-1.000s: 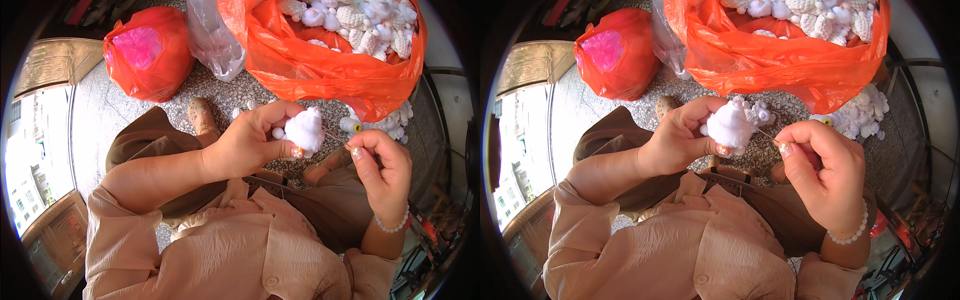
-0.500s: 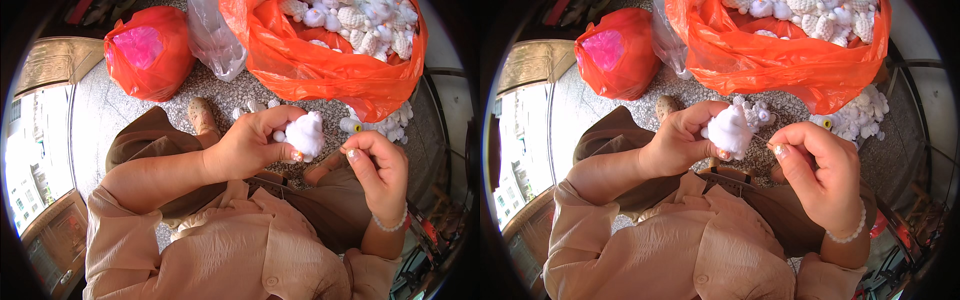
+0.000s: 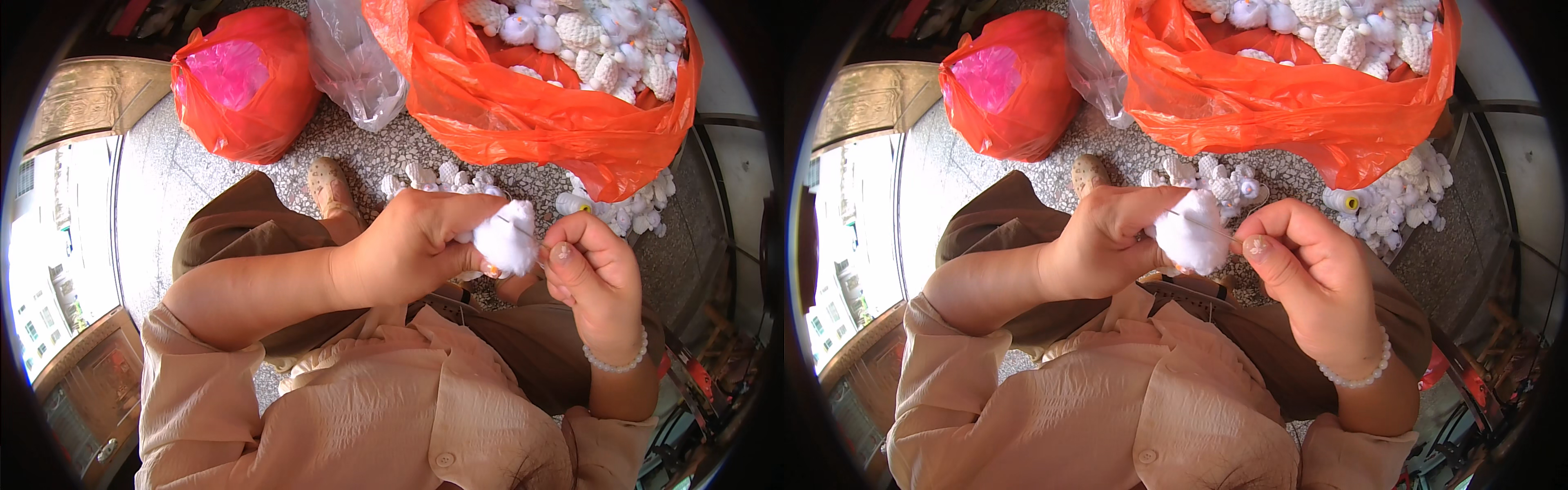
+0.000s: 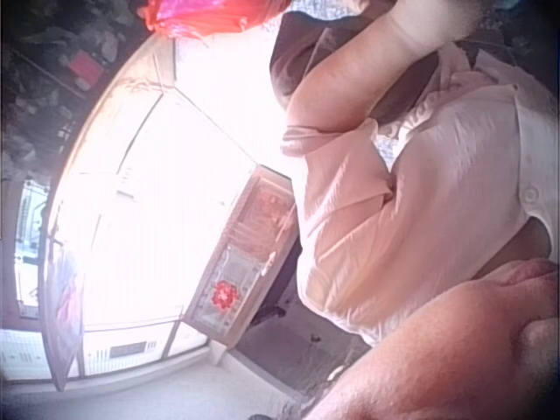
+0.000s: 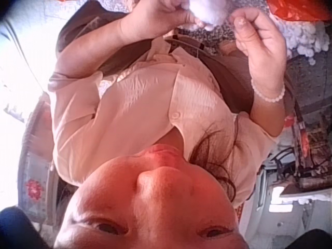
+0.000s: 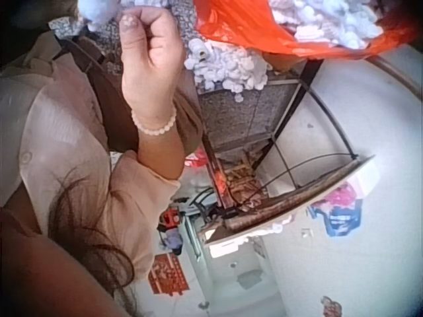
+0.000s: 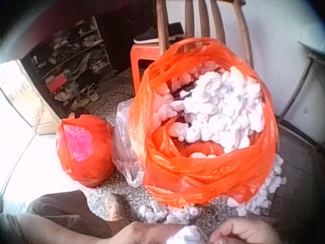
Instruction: The person attaches small decorative components to white crocheted figures using a needle and thread, then uses scissors to trim the excess thread.
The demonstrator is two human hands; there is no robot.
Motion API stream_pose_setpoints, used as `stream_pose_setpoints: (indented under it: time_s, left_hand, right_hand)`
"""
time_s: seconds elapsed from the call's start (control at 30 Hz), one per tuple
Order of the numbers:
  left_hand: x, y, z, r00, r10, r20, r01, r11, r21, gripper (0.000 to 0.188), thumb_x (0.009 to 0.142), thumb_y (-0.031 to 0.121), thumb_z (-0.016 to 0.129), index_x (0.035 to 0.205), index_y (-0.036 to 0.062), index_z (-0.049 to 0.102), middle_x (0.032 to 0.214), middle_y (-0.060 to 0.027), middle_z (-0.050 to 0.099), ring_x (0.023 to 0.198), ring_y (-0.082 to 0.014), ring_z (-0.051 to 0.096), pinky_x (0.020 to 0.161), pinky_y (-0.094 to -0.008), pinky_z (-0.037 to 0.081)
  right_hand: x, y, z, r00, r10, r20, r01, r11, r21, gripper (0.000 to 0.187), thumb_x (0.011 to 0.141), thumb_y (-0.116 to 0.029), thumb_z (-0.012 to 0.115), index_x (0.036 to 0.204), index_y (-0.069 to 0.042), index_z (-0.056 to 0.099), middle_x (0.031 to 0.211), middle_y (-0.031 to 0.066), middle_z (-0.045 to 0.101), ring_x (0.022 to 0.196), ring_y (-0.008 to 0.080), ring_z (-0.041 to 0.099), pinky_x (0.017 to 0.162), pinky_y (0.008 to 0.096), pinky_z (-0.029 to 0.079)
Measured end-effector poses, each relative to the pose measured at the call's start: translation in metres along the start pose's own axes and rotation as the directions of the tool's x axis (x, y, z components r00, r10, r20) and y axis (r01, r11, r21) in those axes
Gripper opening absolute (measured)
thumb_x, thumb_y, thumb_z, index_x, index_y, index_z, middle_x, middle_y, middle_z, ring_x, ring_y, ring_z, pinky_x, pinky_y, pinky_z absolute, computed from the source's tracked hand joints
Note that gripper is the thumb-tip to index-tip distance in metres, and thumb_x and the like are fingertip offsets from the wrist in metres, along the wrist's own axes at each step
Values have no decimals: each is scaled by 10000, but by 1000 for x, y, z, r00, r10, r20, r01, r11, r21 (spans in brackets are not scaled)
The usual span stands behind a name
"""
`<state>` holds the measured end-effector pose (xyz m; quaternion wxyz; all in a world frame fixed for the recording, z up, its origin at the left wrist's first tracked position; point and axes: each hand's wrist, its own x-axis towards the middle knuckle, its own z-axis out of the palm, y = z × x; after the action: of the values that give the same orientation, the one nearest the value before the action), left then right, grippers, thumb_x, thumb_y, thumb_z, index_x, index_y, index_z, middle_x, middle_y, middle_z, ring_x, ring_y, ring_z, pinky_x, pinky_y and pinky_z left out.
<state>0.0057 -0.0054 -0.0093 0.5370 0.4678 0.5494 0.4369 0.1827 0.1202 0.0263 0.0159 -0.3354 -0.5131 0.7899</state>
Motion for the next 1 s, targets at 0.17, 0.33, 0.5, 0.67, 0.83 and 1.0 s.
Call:
stream_pose_setpoints:
  time_s: [0.17, 0.33, 0.5, 0.67, 0.83, 1.0]
  left_hand:
    - [-1, -7, 7, 978, 190, -85, -163, 954, 252, 417, 665, -44, 639, 1067, 40, 570, 803, -153, 614, 747, -302, 616, 672, -356, 492]
    - [1, -4, 7, 982, -186, -14, 175, 944, -279, 416, 839, 80, 632, 1211, -7, 467, 1018, -88, 593, 906, -98, 562, 751, -235, 478]
    - [4, -8, 8, 998, -63, 26, 67, 851, -521, 479, 908, 156, 546, 1303, 2, 323, 1106, -103, 556, 987, -150, 556, 837, -283, 458]
    - [2, -10, 9, 994, -112, 2, 97, 860, -502, 244, 943, 144, 473, 1144, 24, 407, 1050, -81, 558, 949, -129, 555, 811, -271, 444]
    - [4, -16, 14, 989, -2, -147, -64, 894, -444, 112, 941, 125, 470, 1010, 37, 459, 859, -5, 533, 770, -52, 492, 660, -209, 408]
    - [7, -16, 13, 987, 14, -160, -78, 912, -402, 74, 936, 119, 472, 957, 49, 467, 797, 10, 520, 732, -47, 479, 631, -219, 416]
  right_hand:
    - [3, 16, 19, 986, -135, -93, 131, 990, -50, 74, 920, -85, 521, 923, -11, 523, 740, -56, 480, 622, 1, 361, 541, 151, 313]
    - [9, 19, 18, 974, -151, -170, 148, 989, -32, 91, 927, -106, 508, 959, -22, 518, 723, -51, 479, 582, 1, 368, 502, 154, 311]
    - [13, 19, 10, 980, -106, -171, 123, 988, 93, 123, 923, -134, 521, 980, -25, 513, 671, -36, 478, 525, 10, 378, 452, 156, 306]
    - [13, 25, 17, 979, -128, -158, 142, 987, 78, 136, 905, -124, 554, 976, -14, 517, 687, -31, 509, 540, 14, 405, 470, 156, 344]
    - [12, 23, 22, 985, -122, -125, 115, 991, -65, 128, 881, -89, 588, 952, 1, 531, 734, -20, 550, 612, 16, 458, 526, 159, 386]
    - [10, 23, 27, 976, -178, -126, 176, 984, -29, 94, 886, -55, 569, 949, 1, 528, 764, -19, 547, 664, 18, 466, 569, 160, 391]
